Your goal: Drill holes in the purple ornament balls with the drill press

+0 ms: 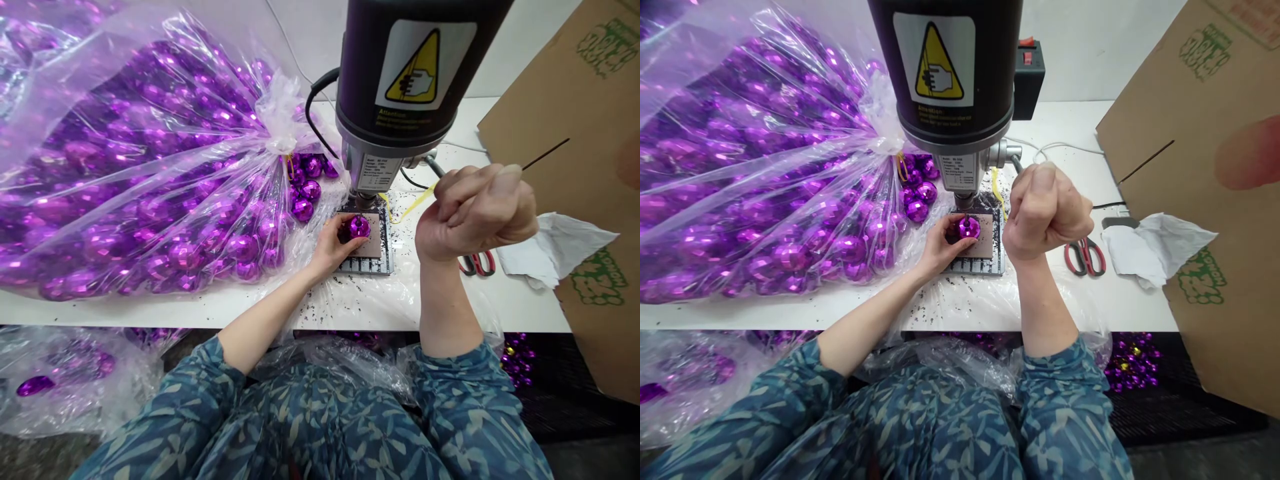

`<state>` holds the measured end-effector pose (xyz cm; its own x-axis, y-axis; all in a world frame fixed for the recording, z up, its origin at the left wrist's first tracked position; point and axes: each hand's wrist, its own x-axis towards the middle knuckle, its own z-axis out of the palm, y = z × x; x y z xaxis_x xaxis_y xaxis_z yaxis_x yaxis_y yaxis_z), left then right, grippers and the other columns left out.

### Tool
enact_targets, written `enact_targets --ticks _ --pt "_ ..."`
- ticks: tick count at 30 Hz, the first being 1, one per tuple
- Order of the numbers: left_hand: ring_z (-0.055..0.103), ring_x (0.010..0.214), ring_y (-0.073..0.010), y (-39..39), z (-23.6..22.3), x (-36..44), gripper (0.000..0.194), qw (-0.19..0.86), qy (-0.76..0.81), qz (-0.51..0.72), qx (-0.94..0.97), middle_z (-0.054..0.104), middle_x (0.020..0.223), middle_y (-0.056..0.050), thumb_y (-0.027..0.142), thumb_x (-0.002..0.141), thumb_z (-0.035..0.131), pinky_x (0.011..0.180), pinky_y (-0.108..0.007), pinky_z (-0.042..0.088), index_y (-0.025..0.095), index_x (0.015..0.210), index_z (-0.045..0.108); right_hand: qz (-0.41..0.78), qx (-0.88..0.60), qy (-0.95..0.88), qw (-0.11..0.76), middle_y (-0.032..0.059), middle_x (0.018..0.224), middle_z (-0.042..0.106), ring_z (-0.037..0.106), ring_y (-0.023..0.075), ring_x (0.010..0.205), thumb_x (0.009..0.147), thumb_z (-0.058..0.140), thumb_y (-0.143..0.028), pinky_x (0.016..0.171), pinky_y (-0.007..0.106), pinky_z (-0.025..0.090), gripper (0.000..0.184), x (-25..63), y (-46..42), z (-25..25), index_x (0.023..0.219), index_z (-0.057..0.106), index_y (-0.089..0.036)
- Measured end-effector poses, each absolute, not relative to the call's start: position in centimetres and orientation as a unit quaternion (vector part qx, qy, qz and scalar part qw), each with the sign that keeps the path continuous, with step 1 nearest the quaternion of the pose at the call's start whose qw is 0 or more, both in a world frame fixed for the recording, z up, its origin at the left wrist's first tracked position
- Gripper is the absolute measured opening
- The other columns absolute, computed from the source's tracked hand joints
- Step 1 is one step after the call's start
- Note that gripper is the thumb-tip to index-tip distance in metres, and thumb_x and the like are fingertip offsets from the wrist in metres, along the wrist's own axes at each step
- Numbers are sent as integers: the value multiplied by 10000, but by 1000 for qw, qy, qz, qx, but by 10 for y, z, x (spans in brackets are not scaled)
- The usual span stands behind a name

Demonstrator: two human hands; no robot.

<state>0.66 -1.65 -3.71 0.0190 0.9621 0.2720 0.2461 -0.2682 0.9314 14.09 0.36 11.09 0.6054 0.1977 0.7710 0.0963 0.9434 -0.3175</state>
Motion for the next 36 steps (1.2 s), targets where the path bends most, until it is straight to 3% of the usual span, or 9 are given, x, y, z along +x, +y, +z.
enact_targets --ticks 5,12,16,21,24,28,31,34,36 --pt "698 1084 -269 -16 -37 7 536 352 491 501 620 773 1194 -101 347 773 953 976 -432 557 219 1230 704 25 -123 -431 893 -52 487 44 96 21 424 886 680 -366 458 257 161 639 144 6 102 564 164 -168" --pt "694 1084 -270 -17 -35 7 533 352 495 498 619 766 1180 -101 340 778 948 969 -427 555 213 1229 696 37 -145 -445 883 -63 431 68 142 18 383 863 730 -479 450 239 160 764 148 7 90 530 126 -152" --pt "696 1088 -276 -16 -33 10 527 362 505 496 607 757 1173 -105 312 772 941 953 -427 560 205 1216 679 43 -179 -457 870 -59 430 164 184 23 389 927 694 -476 437 255 166 726 141 -3 121 495 195 -175" --pt "698 1009 -260 -40 -15 8 432 334 531 485 609 724 1117 -105 253 785 865 878 -407 571 199 1142 627 112 -183 -490 845 -66 461 305 291 15 411 963 671 -298 500 266 207 551 139 0 166 522 361 -183" --pt "688 915 -246 -76 6 -4 339 328 460 410 716 714 1012 -71 229 775 812 818 -387 570 224 1061 631 112 -176 -502 839 -64 476 309 284 17 436 976 632 -246 516 256 200 512 142 5 170 534 383 -183" --pt "706 923 -267 -106 33 -26 363 380 291 198 856 740 995 -48 257 744 883 819 -382 577 253 1047 682 105 -198 -498 838 -59 479 306 310 -4 449 1018 494 -138 524 232 222 496 141 3 166 537 381 -176" --pt "727 946 -263 -83 40 -39 327 416 277 159 851 768 1068 -60 372 853 860 812 -377 590 260 1119 706 106 -243 -487 832 -65 483 335 334 -16 456 1017 459 -155 531 223 252 472 139 -1 166 550 387 -182" --pt "708 1066 -283 -30 32 -48 101 327 434 266 796 749 1144 -104 245 1009 661 954 -445 579 236 1095 712 108 -236 -472 843 -80 470 324 331 -30 442 1008 461 -141 514 208 243 473 138 -1 168 547 355 -173" --pt "656 1178 -365 7 22 -54 190 193 581 294 734 711 1161 -167 60 923 662 1037 -536 531 190 1053 707 112 -226 -467 848 -87 462 320 326 -38 435 1004 459 -129 511 196 237 477 138 0 168 543 342 -166"
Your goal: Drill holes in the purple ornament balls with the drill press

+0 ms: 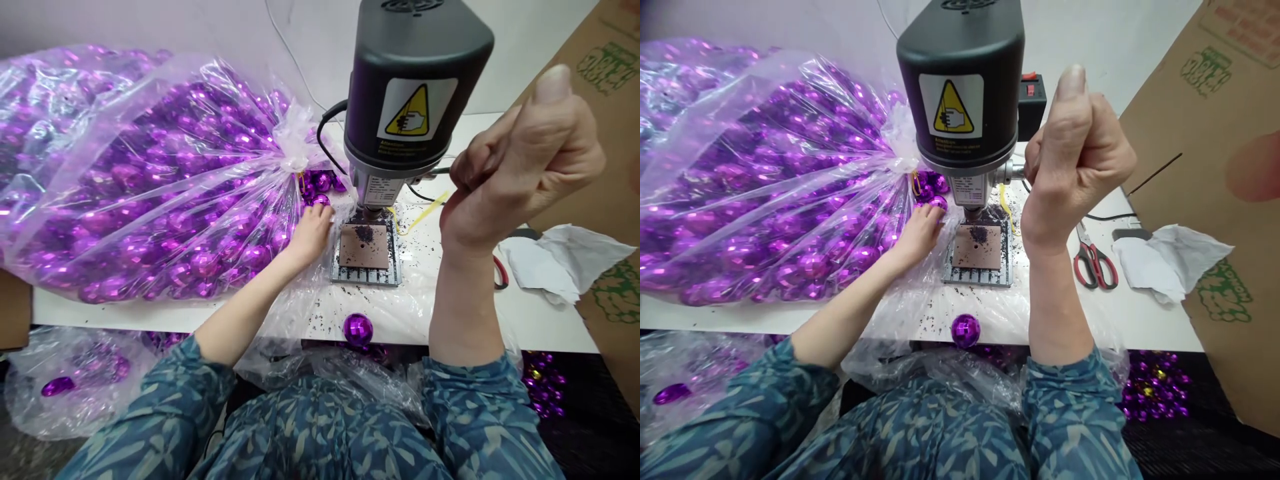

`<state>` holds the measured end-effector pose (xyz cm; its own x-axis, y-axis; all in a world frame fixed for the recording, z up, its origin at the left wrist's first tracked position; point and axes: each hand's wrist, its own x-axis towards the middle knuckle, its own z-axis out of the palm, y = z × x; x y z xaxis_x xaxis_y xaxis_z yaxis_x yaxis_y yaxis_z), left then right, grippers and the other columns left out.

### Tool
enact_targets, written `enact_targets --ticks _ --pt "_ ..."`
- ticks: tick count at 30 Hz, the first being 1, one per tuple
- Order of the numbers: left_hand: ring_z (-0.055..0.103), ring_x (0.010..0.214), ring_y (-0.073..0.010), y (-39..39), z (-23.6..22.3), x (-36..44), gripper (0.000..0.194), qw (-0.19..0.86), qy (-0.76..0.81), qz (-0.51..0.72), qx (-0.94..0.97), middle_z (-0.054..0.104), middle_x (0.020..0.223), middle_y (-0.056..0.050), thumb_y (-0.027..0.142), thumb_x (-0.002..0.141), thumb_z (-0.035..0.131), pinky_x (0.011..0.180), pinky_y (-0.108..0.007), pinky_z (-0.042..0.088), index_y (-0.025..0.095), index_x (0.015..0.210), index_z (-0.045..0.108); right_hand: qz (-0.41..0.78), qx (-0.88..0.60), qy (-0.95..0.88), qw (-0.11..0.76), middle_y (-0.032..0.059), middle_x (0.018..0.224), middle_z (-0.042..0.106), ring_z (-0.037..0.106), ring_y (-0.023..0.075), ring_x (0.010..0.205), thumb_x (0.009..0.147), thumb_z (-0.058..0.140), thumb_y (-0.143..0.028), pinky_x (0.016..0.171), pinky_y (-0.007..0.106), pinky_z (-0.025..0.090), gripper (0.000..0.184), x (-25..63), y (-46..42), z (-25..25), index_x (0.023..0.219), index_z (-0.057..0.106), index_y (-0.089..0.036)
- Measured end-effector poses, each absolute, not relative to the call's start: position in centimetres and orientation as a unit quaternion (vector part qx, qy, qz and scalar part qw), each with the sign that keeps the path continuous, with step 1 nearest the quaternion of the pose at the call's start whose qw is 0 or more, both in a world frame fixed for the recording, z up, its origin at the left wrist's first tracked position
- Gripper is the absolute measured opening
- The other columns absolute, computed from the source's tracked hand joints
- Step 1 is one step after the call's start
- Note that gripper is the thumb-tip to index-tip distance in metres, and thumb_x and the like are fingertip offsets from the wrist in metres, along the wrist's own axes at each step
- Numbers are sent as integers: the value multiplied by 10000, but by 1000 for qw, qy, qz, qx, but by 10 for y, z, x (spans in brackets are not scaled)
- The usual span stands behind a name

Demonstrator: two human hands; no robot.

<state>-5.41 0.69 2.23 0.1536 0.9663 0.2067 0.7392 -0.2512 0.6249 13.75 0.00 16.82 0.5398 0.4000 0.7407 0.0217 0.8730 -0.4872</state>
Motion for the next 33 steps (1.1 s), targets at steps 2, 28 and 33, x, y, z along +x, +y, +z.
enact_targets --ticks 2,28,33 --pt "619 1221 -437 32 13 -59 301 125 659 256 696 682 1155 -205 -43 814 676 1048 -599 503 159 1035 702 119 -214 -468 849 -90 459 327 328 -40 432 1001 462 -125 509 189 235 472 138 1 168 544 352 -164" --pt "765 967 -173 -1 -4 -40 501 652 407 531 357 796 1082 -33 356 784 945 917 -350 626 227 1180 666 108 -146 -501 846 -107 480 322 332 -87 458 974 556 -270 490 129 228 534 143 8 157 534 286 -132" --pt "756 1133 -238 7 -19 -30 605 584 416 530 452 801 1165 -82 366 724 972 1122 -471 566 207 1229 680 104 -135 -494 853 -95 493 303 326 -74 449 1004 487 -176 483 131 230 477 143 11 154 546 356 -141"
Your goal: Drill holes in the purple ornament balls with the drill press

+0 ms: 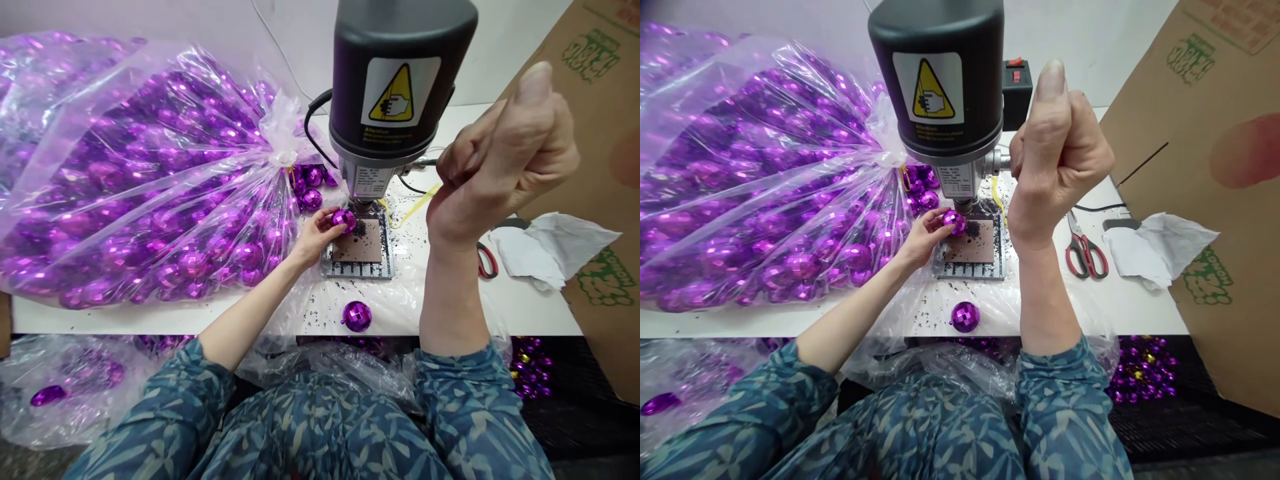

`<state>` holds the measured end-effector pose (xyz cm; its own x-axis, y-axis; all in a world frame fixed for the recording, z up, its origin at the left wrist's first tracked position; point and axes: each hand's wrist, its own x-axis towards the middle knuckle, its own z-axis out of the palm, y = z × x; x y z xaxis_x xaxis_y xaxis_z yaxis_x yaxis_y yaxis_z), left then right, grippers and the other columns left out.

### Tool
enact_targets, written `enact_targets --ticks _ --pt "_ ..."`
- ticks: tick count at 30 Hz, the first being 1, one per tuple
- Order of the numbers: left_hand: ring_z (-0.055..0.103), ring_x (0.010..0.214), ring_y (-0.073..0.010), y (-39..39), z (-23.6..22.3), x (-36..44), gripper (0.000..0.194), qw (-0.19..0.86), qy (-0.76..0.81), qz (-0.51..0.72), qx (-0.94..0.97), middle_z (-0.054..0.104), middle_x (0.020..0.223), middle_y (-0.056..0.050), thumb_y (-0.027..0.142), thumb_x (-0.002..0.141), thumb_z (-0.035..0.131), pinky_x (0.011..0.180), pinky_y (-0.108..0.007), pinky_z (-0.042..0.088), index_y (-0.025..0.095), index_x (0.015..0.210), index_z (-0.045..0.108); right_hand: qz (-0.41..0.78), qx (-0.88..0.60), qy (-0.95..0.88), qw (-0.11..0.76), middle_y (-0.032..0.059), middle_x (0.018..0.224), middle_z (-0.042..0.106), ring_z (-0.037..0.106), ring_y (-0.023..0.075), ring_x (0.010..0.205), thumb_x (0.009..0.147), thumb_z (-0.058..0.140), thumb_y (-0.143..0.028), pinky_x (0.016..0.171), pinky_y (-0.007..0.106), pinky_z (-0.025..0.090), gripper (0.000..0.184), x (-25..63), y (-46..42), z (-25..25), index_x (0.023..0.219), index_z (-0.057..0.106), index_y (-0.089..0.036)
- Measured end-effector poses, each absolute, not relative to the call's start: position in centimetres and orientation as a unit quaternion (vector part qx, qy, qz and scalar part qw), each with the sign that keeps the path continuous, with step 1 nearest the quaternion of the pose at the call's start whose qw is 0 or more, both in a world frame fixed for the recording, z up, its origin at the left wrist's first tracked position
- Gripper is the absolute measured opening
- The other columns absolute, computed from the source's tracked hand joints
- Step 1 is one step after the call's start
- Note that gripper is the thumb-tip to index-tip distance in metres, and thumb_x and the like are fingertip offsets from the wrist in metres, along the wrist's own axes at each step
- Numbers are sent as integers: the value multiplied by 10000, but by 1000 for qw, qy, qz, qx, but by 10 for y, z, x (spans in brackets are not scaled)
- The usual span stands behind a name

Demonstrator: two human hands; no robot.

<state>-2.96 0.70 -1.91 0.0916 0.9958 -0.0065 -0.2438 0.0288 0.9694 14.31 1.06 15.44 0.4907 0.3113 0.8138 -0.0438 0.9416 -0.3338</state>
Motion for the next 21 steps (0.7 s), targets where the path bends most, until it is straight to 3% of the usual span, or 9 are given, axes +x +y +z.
enact_targets --ticks 5,10,16,21 --pt "738 1217 -280 10 -32 -25 643 556 393 516 520 780 1262 -107 416 728 972 1184 -547 531 213 1258 670 109 -126 -504 847 -97 521 289 327 -61 445 997 543 -207 477 133 239 414 144 9 154 605 420 -157" --pt "718 1273 -299 10 -40 -25 709 545 372 505 556 746 1340 -123 463 725 973 1206 -546 522 212 1304 649 86 -178 -497 845 -96 494 302 325 -58 432 1011 525 -192 490 158 209 456 141 5 157 590 352 -159" --pt "714 1261 -293 10 -55 -21 711 504 343 514 604 721 1318 -134 522 762 944 1185 -529 541 217 1301 596 79 -179 -511 837 -90 488 330 318 -40 437 931 608 -437 514 194 248 511 143 7 159 580 360 -161" --pt "715 1195 -273 7 -60 -18 636 471 340 508 636 695 1280 -110 509 813 895 1118 -531 569 238 1279 557 114 -171 -518 830 -75 468 343 283 -22 438 842 646 -525 517 220 240 527 145 9 165 564 386 -161"
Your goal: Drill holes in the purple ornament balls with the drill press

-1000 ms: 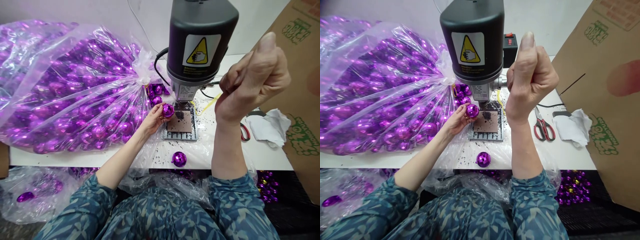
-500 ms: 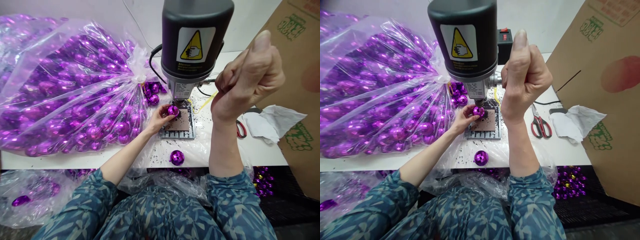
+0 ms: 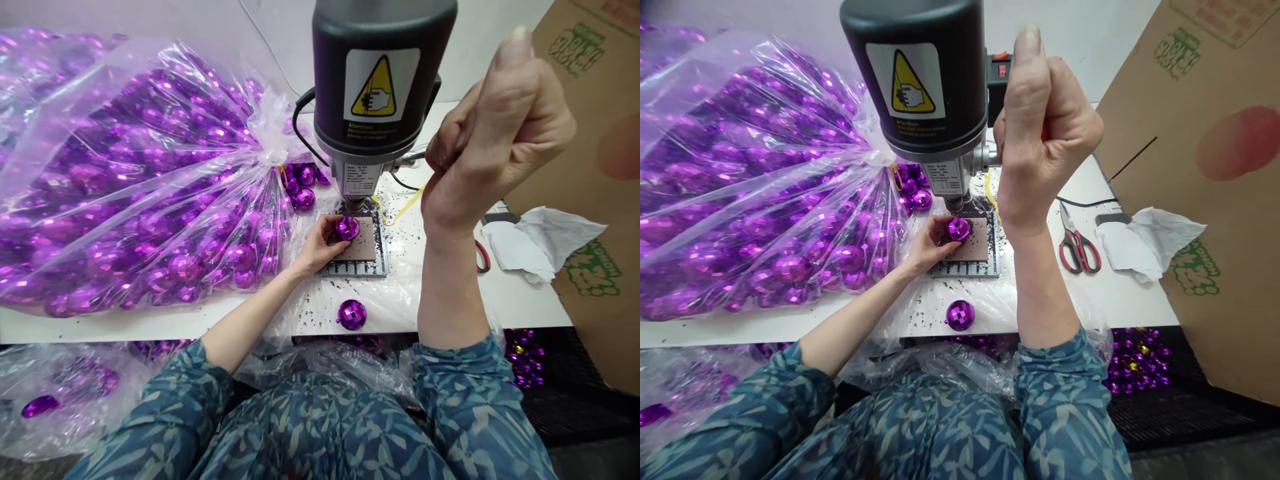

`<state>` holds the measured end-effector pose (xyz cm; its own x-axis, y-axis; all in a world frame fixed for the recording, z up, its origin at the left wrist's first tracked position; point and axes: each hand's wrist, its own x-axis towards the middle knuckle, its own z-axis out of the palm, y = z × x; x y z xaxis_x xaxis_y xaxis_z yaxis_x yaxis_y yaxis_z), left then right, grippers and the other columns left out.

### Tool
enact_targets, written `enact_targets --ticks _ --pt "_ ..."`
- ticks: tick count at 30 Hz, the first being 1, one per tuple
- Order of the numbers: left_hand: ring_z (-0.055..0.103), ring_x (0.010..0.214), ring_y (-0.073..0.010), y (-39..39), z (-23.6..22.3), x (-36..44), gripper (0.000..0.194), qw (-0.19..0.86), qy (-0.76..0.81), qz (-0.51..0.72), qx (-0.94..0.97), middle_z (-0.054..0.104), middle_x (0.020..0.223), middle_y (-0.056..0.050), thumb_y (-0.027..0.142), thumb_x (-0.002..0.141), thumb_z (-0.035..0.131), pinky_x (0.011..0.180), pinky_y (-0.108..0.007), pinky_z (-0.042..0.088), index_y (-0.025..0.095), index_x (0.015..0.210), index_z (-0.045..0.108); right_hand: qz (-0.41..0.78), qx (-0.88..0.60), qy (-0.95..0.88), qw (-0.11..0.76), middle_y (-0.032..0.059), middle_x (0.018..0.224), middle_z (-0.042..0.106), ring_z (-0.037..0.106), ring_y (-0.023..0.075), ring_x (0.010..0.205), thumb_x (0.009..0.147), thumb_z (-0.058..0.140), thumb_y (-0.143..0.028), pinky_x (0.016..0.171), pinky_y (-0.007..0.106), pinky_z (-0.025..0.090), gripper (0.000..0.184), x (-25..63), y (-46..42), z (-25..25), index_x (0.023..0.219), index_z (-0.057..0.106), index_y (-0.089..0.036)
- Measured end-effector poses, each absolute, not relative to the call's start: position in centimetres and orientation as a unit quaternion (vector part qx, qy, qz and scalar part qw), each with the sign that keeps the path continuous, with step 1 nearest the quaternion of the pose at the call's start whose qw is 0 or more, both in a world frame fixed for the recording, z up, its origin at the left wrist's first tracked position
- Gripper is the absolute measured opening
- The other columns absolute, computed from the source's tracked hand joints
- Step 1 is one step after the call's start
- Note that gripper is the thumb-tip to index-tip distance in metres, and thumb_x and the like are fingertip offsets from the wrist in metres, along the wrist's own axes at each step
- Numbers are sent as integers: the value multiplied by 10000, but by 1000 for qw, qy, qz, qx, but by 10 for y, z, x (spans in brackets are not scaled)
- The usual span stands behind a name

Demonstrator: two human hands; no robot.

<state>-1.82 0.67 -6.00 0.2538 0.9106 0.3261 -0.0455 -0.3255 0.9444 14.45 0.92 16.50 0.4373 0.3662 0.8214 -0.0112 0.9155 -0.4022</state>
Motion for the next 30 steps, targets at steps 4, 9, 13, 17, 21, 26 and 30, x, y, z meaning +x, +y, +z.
enact_targets --ticks 4,9,13,17,21,26,30 --pt "711 1155 -260 -2 -49 -13 619 475 370 513 612 703 1236 -98 463 788 918 1087 -490 571 234 1243 566 89 -189 -506 837 -76 455 320 256 -12 417 811 651 -580 500 238 233 569 143 10 168 536 361 -175" --pt "703 1052 -230 -7 -37 -6 591 483 413 529 562 711 1125 -74 525 785 918 1027 -425 561 217 1189 616 132 -175 -512 831 -87 452 334 288 13 396 753 671 -585 487 250 231 506 146 25 178 570 386 -209" --pt "713 1095 -239 -8 -37 -3 665 504 399 527 555 727 1177 -90 512 717 974 1055 -429 563 211 1199 628 198 -209 -485 826 -100 431 268 261 28 358 896 658 -275 415 236 236 475 148 40 193 571 312 -269" --pt "713 1188 -271 -11 -38 0 705 514 396 517 558 730 1242 -117 492 709 982 1128 -475 547 209 1239 612 218 -204 -468 832 -99 430 193 262 28 338 979 471 -52 373 222 242 516 146 43 201 548 302 -278" --pt "727 1182 -278 -12 -37 1 716 524 391 511 557 737 1250 -128 498 714 975 1116 -490 565 201 1250 605 214 -220 -487 818 -94 453 201 273 27 360 975 528 -173 401 204 313 481 145 37 197 561 304 -272" --pt "734 1165 -268 -9 -38 -4 704 524 386 512 561 746 1234 -117 483 688 998 1123 -477 563 197 1219 634 174 -188 -509 822 -97 478 202 279 16 386 697 690 -564 431 231 239 486 147 28 184 577 355 -233" --pt "738 1135 -264 -5 -40 -7 688 537 377 514 553 752 1189 -105 502 680 1000 1097 -479 573 201 1189 648 140 -163 -514 830 -90 476 221 277 7 389 765 697 -554 466 238 210 499 147 26 176 569 403 -202"
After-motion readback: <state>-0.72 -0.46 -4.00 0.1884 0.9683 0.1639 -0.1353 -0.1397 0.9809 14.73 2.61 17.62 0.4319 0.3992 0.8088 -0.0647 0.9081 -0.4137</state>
